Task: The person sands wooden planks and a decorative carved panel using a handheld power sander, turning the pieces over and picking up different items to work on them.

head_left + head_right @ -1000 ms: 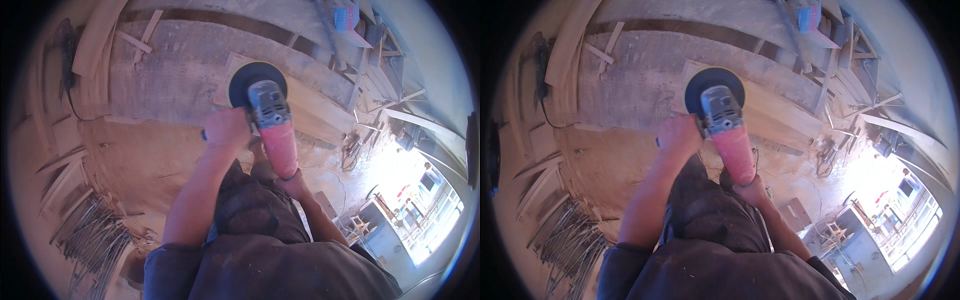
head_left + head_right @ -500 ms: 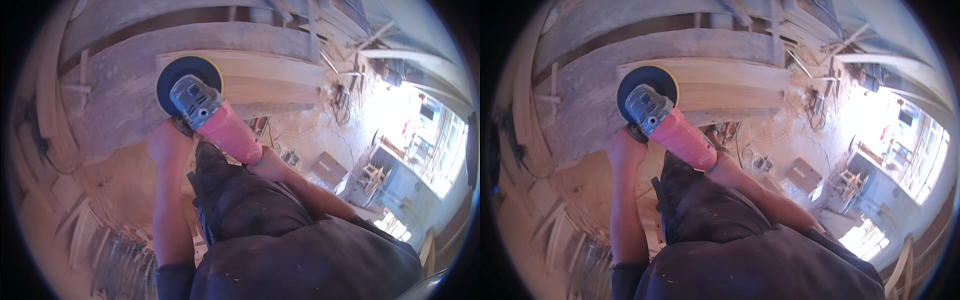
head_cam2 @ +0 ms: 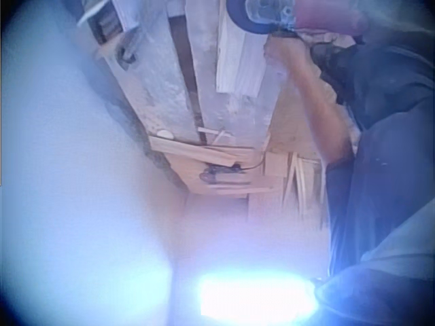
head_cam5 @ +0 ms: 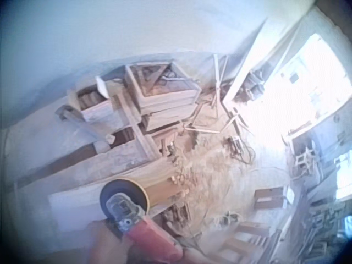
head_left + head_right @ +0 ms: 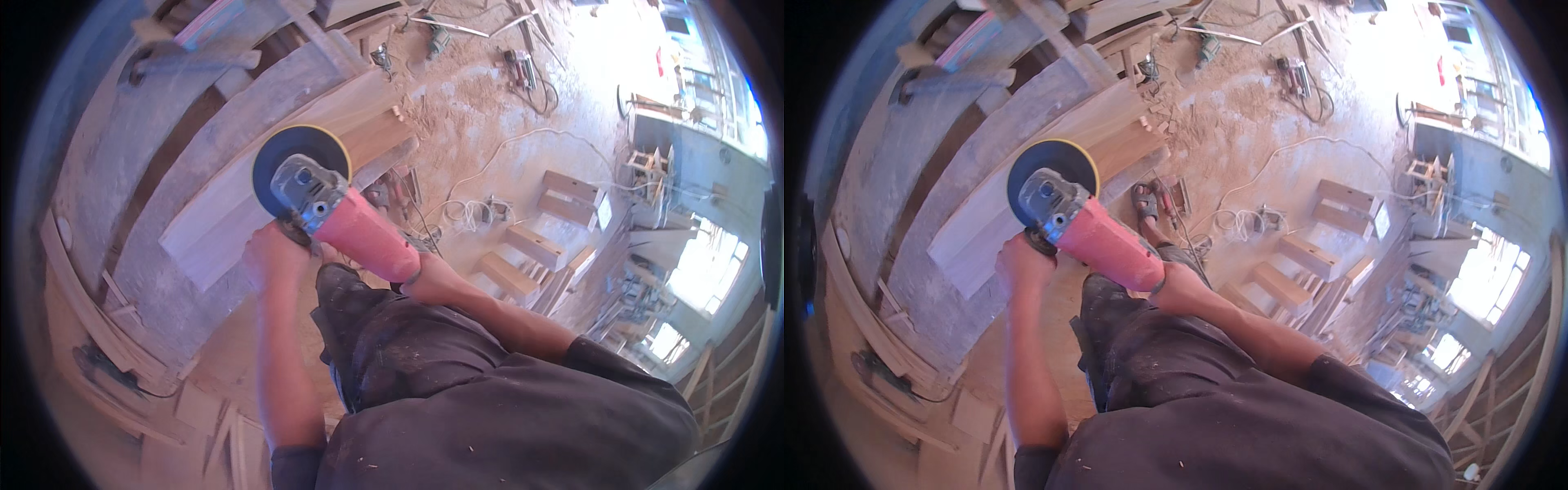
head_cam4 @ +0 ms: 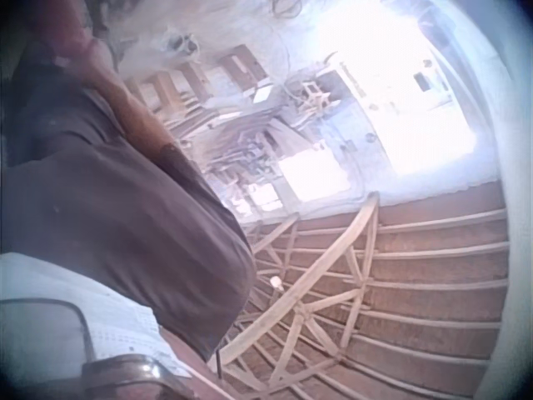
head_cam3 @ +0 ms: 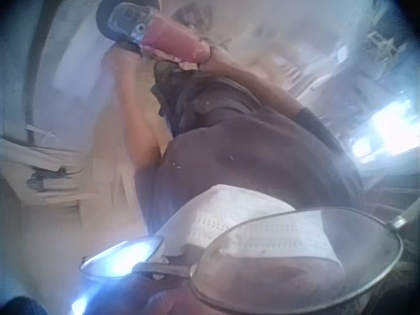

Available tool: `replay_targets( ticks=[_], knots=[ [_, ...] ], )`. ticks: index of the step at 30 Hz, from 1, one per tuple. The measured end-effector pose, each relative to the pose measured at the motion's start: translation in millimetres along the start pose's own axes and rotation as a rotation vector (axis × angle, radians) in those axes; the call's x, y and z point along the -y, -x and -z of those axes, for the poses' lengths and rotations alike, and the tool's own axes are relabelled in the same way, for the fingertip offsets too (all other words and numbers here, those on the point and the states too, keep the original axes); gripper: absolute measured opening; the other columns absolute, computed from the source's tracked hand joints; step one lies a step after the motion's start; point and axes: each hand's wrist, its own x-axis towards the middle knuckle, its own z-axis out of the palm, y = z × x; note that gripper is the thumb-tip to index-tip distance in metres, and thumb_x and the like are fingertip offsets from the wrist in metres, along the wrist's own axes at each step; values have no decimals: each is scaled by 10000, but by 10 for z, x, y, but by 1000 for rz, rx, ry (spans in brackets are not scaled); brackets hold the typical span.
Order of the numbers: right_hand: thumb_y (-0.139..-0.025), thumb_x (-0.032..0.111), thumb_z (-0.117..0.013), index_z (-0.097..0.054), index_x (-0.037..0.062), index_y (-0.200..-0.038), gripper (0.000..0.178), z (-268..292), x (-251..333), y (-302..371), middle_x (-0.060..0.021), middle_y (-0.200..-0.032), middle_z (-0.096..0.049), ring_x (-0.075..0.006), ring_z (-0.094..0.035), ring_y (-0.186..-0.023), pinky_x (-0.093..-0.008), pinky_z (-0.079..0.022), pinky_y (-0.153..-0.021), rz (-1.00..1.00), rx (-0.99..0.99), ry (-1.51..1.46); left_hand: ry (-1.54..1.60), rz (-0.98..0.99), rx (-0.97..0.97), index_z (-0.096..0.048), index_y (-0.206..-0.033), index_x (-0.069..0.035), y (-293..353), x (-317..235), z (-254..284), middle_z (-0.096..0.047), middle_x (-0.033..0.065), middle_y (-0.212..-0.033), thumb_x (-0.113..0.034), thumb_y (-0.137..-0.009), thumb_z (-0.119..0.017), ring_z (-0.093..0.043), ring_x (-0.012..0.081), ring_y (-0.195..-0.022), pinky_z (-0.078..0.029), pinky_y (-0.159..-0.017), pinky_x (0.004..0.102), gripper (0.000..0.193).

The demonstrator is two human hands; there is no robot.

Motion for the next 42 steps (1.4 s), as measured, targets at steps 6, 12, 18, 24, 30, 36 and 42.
replay_targets(
  ticks=[6,12,18,24,30,36,42],
  knots=[
    [-743,214,-701,-703,-18,-1032,371,423,-614,112,-219,-904,-729,-353,-721,-893,-431,-546,-812,-39,-124,-190,-105,-206,51,-752,-897,-33,-238,-1187,-44,-737,231,-933,-210,-737,-757,-718,408,-930,-571,-852,490,239],
    [-736,176,-694,-692,-36,-1018,353,719,-729,198,-184,-844,-716,-280,-715,-835,-410,-540,-783,-36,-230,-322,-164,-379,37,-758,-875,-36,-414,-1813,-175,-734,231,-908,-205,-727,-760,-722,401,-905,-580,-824,483,224],
    [-738,178,-688,-684,-42,-1030,366,806,-702,-70,-236,-889,-711,-354,-708,-882,-424,-530,-809,-4,-221,-257,-174,-308,-7,-769,-865,-34,-515,-1852,87,-740,221,-902,-210,-720,-776,-722,402,-912,-577,-827,483,228],
    [-744,187,-704,-687,-34,-1044,373,1170,-105,-278,-260,-946,-712,-405,-691,-988,-442,-523,-832,-14,-55,-279,-162,-224,-54,-776,-884,-34,-867,-1703,425,-745,220,-931,-223,-729,-785,-717,401,-948,-571,-840,476,244],
    [-817,149,-666,-657,54,-1201,396,889,-97,-183,-256,-1034,-705,-429,-660,-1052,-455,-494,-939,196,-52,-113,-136,-33,20,-773,-957,-65,-483,-1036,174,-747,202,-989,-266,-765,-767,-714,387,-981,-565,-860,469,278],
    [-781,180,-732,-682,47,-1164,409,1002,204,-249,-237,-1030,-716,-390,-683,-1004,-442,-525,-880,49,-29,-222,-102,-141,-58,-764,-902,-39,-759,-1124,357,-735,228,-918,-210,-743,-777,-710,406,-946,-559,-827,497,234],
    [-736,200,-738,-688,-15,-1067,397,933,-221,-95,-188,-929,-723,-281,-714,-915,-418,-534,-822,-149,-81,-334,-144,-335,56,-765,-883,-22,-811,-1679,263,-738,229,-928,-223,-724,-770,-723,388,-906,-580,-822,481,256]
  ],
)
